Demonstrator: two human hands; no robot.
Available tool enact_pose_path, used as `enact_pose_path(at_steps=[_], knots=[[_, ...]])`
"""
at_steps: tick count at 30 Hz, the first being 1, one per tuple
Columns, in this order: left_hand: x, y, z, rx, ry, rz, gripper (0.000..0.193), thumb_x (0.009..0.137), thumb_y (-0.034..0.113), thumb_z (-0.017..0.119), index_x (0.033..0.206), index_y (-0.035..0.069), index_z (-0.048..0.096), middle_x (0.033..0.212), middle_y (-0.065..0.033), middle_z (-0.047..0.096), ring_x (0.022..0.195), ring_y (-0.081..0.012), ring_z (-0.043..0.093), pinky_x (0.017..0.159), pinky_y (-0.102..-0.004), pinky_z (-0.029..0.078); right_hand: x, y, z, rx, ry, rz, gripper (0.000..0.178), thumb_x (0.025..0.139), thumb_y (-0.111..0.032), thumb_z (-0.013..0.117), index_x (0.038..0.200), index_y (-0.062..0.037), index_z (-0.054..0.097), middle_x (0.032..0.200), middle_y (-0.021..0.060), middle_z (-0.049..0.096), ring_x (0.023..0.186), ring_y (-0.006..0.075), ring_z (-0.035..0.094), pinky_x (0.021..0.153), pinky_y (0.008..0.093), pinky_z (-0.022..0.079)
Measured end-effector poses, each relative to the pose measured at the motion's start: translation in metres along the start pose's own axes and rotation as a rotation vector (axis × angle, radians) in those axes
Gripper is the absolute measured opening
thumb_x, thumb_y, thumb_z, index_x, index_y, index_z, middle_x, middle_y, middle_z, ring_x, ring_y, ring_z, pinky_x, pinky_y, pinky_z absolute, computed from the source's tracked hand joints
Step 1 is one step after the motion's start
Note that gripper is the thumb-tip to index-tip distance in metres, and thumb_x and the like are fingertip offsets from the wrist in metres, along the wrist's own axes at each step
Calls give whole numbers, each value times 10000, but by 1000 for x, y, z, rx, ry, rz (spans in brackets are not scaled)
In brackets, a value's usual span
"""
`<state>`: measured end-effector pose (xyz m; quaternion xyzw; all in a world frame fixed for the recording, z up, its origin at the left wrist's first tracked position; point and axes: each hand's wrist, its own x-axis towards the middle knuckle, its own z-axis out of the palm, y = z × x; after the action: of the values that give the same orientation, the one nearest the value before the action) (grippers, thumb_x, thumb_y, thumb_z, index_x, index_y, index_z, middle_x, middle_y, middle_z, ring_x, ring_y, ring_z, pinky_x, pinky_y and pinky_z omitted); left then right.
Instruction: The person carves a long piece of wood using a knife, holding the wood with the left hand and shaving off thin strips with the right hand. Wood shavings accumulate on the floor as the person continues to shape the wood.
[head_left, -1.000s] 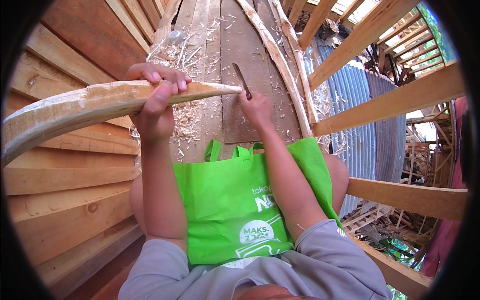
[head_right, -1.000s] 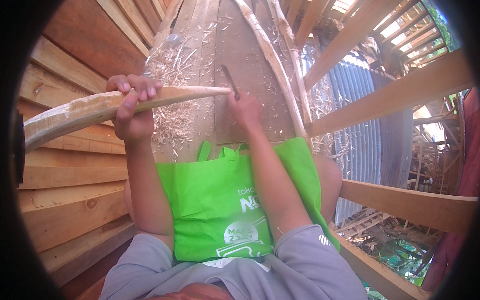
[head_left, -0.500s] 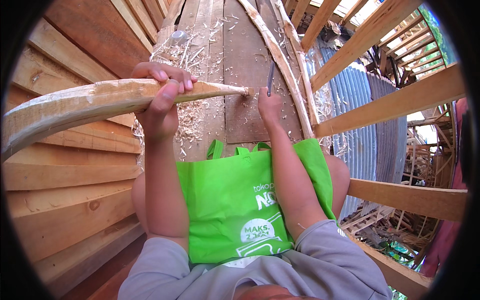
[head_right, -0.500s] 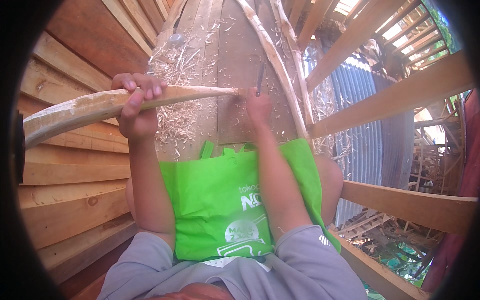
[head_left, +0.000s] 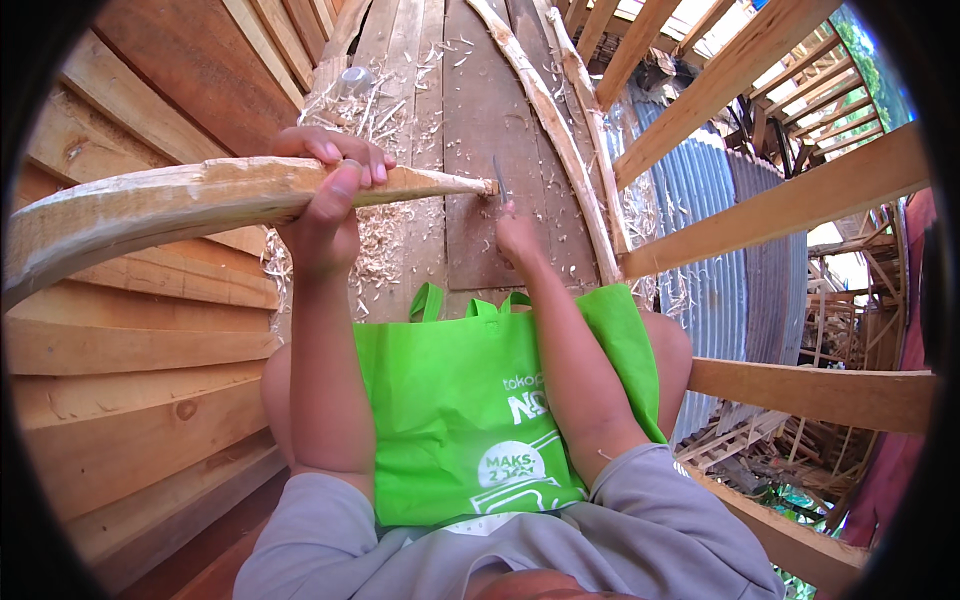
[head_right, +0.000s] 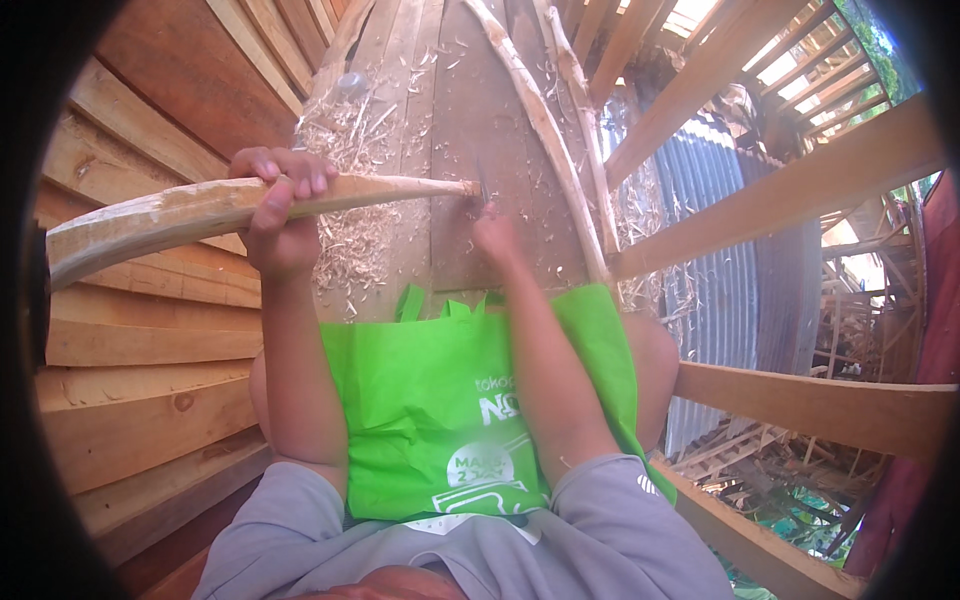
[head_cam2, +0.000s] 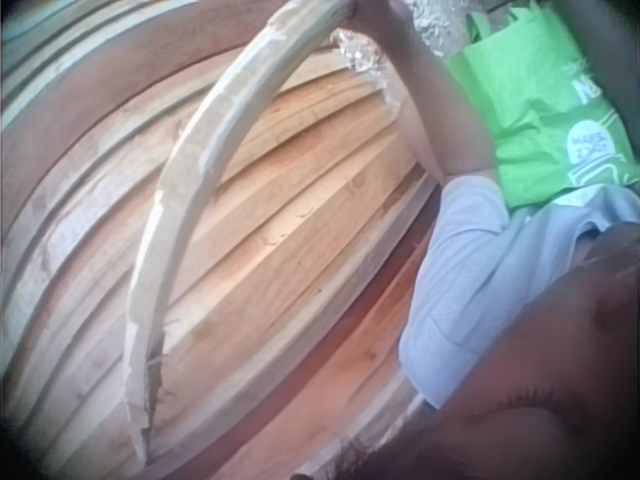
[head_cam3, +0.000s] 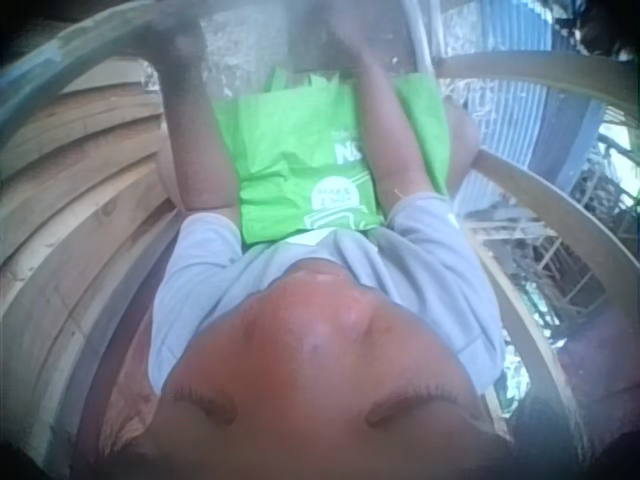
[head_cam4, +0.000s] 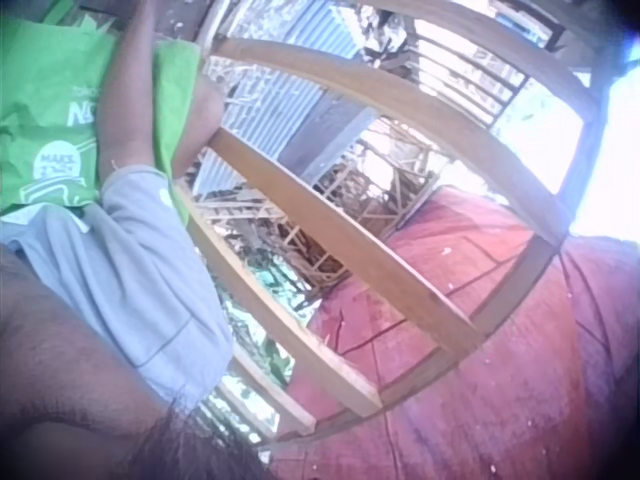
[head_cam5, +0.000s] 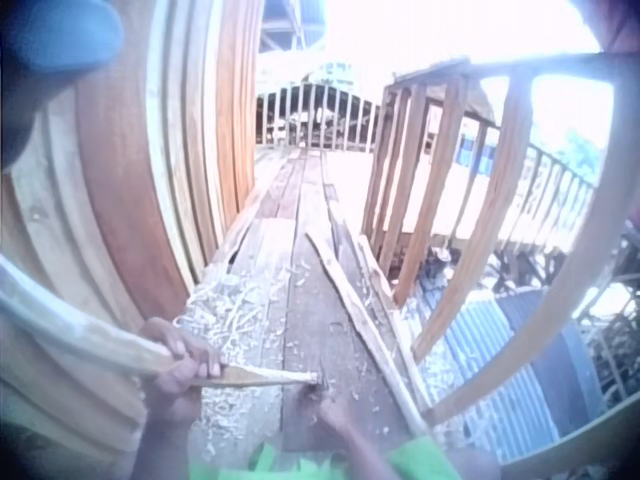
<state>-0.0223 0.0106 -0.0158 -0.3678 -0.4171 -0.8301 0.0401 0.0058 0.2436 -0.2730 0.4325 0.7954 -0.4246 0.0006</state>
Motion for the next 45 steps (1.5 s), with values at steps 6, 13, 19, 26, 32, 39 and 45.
enact_pose_path(at_steps=[6,13,19,26,32,39,45], knots=[[-12,11,-18,89,88,-1,185,843,101,552,996,98,448,783,-59,496,778,-201,522,842,-412,467,-61,-71,-21,241,-203,-503,739,1034,-515,226,856,64,649,771,229,654,768,358,643,723,458,468],[-13,7,-21,88,61,5,192,835,103,559,984,99,438,770,-56,500,777,-194,529,829,-410,472,-74,-84,-18,134,-42,-260,672,986,-431,290,965,142,640,1029,377,622,1041,500,604,939,524,431],[-7,6,-12,64,92,-16,182,827,102,570,963,104,448,755,-58,503,755,-189,527,814,-403,478,-61,-52,-17,6,-8,-102,632,1000,-389,271,1037,104,666,1141,374,598,1132,504,563,977,533,424],[-9,8,-19,77,82,-18,170,821,88,566,944,100,450,753,-64,513,736,-187,524,798,-406,485,-51,-51,-31,-132,-1,-129,625,994,-381,279,1012,102,675,1076,373,619,1094,516,579,978,547,417],[-6,6,-8,53,74,-24,173,816,90,566,942,95,448,761,-66,510,738,-188,526,801,-405,480,-43,-39,-6,-3,52,-164,643,982,-384,290,860,116,676,921,371,641,970,527,621,908,559,449],[-4,6,-3,24,97,-32,170,811,71,556,948,94,458,757,-65,504,740,-187,523,814,-406,479,-25,-36,-3,54,-92,-121,658,996,-397,276,792,113,639,735,314,638,745,488,638,762,539,485],[-6,1,11,85,313,7,156,832,64,561,960,91,477,720,-56,505,714,-177,521,755,-394,498,-27,-34,15,174,-72,-195,712,1015,-469,248,867,107,641,840,318,634,831,475,622,794,548,467]])
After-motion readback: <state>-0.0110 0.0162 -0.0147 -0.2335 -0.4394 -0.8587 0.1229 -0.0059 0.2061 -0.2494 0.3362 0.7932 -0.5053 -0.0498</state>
